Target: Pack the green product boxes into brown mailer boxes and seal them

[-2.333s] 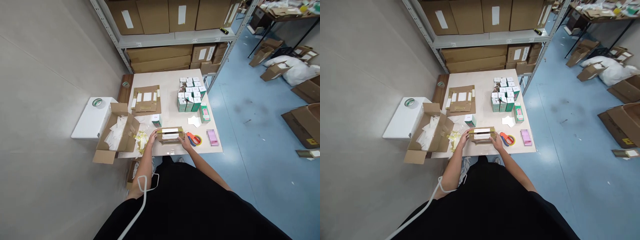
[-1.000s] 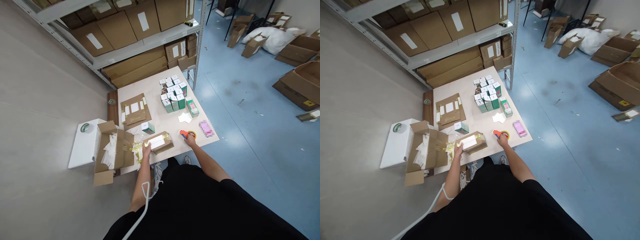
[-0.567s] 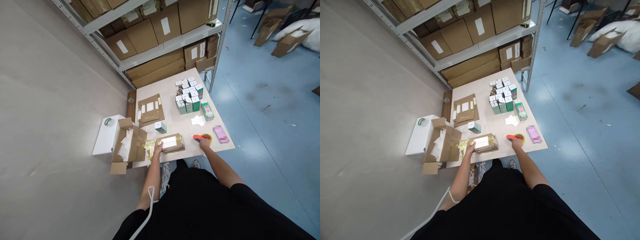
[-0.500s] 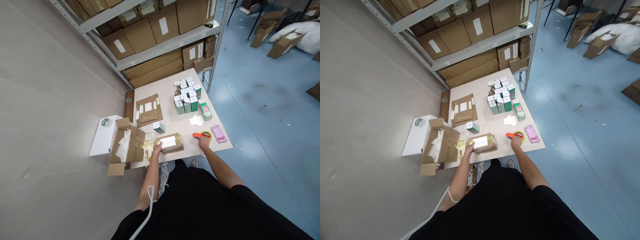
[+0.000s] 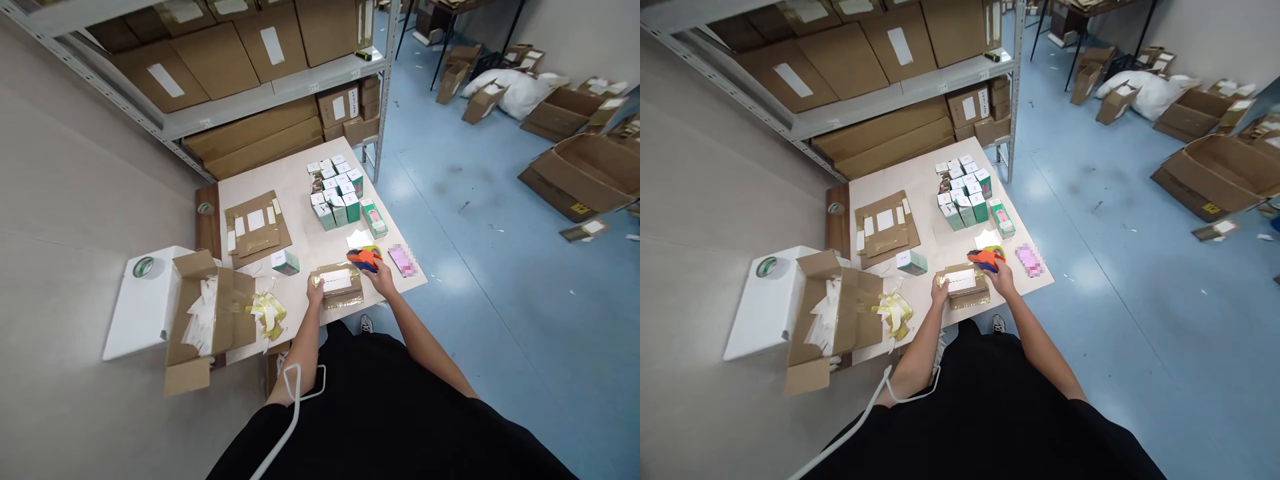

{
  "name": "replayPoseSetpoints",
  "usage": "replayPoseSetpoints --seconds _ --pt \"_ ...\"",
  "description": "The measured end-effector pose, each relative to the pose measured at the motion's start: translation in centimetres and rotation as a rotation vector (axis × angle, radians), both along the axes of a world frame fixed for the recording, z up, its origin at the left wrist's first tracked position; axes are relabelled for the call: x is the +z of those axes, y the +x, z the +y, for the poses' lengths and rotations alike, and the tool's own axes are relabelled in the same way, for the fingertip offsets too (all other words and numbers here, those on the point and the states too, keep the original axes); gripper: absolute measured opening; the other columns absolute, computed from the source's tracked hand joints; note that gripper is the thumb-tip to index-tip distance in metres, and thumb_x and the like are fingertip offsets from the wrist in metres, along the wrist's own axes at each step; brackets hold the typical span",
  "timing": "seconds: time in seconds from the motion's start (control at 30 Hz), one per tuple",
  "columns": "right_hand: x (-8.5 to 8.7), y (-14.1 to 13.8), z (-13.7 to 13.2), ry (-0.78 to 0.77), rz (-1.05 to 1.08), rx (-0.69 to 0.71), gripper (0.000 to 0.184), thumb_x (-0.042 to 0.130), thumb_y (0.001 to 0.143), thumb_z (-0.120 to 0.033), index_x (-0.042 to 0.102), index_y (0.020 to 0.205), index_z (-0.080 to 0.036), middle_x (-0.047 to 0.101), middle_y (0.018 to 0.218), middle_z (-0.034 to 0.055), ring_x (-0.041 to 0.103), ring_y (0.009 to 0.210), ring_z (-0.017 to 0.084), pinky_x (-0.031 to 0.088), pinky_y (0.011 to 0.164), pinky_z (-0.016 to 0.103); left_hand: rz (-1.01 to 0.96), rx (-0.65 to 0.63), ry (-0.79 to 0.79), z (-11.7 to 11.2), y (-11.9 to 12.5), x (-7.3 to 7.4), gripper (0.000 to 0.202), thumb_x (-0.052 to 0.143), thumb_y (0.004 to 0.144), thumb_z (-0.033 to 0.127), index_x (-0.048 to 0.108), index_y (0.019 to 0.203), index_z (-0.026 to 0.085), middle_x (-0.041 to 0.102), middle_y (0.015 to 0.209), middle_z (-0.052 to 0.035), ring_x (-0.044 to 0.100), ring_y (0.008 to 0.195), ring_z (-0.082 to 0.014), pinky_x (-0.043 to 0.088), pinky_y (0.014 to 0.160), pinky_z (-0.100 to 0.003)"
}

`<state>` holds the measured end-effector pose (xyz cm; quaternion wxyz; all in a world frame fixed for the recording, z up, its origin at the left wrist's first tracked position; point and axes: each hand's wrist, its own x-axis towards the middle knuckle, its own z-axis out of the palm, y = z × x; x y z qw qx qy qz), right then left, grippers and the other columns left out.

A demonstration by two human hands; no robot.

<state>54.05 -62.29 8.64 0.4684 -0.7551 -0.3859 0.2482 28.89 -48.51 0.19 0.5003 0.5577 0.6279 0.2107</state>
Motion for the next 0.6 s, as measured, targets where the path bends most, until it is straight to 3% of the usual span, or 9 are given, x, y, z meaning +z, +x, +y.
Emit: replayPoseSetpoints --seconds 0.1,0.27,0.4,0.5,0.6 --pt "0.4 -2.3 0.2 0.07 0.222 0.148 0.048 0.076 0.084 -0.051 0.071 0.12 -0.02 0.074 0.11 0.0074 0.067 0.097 0.027 0.056 0.089 0.04 0.05 0.085 -0.021 0.4 -0.2 0.1 0.079 0.072 0.091 0.051 0.041 0.159 0.025 0.061 0.151 -0.012 0.058 0.14 -0.0286 0.044 0.118 -0.041" --pt "-1.8 -5.6 0.8 0.04 0.49 0.243 0.051 0.081 0.074 -0.054 0.073 0.11 -0.019 0.078 0.106 0.0074 0.071 0.099 0.029 0.057 0.093 0.043 0.036 -0.027 -0.049 1.4 -0.6 1.4 0.073 0.079 0.085 0.041 0.051 0.15 0.02 0.064 0.147 -0.0151 0.06 0.138 -0.0302 0.042 0.118 -0.042" --pt "-3.5 -5.4 0.8 0.021 0.502 0.294 0.056 0.082 0.072 -0.053 0.073 0.117 -0.021 0.079 0.107 0.0066 0.073 0.101 0.03 0.058 0.095 0.044 0.104 0.01 0.023 1.5 -1.5 3.5 0.092 0.085 0.077 0.028 0.041 0.158 0.02 0.055 0.156 -0.0167 0.049 0.147 -0.0328 0.039 0.121 -0.044" --pt "-3.7 -4.9 0.8 0.01 0.466 0.338 0.056 0.081 0.075 -0.052 0.073 0.121 -0.021 0.079 0.105 0.0057 0.073 0.1 0.029 0.058 0.093 0.043 -0.004 -0.051 0.21 0.6 -1.9 5.7 0.082 0.079 0.081 0.022 0.045 0.156 0.025 0.049 0.161 -0.0125 0.051 0.145 -0.0306 0.042 0.12 -0.042" --pt "-3.4 -5.0 0.7 -0.007 0.412 0.338 0.052 0.08 0.078 -0.052 0.074 0.119 -0.021 0.079 0.105 0.0064 0.073 0.099 0.03 0.058 0.091 0.043 -0.115 -0.196 0.29 -0.2 -1.8 7.8 0.073 0.08 0.08 0.02 0.055 0.148 0.025 0.051 0.158 -0.0115 0.052 0.143 -0.0312 0.044 0.119 -0.044"
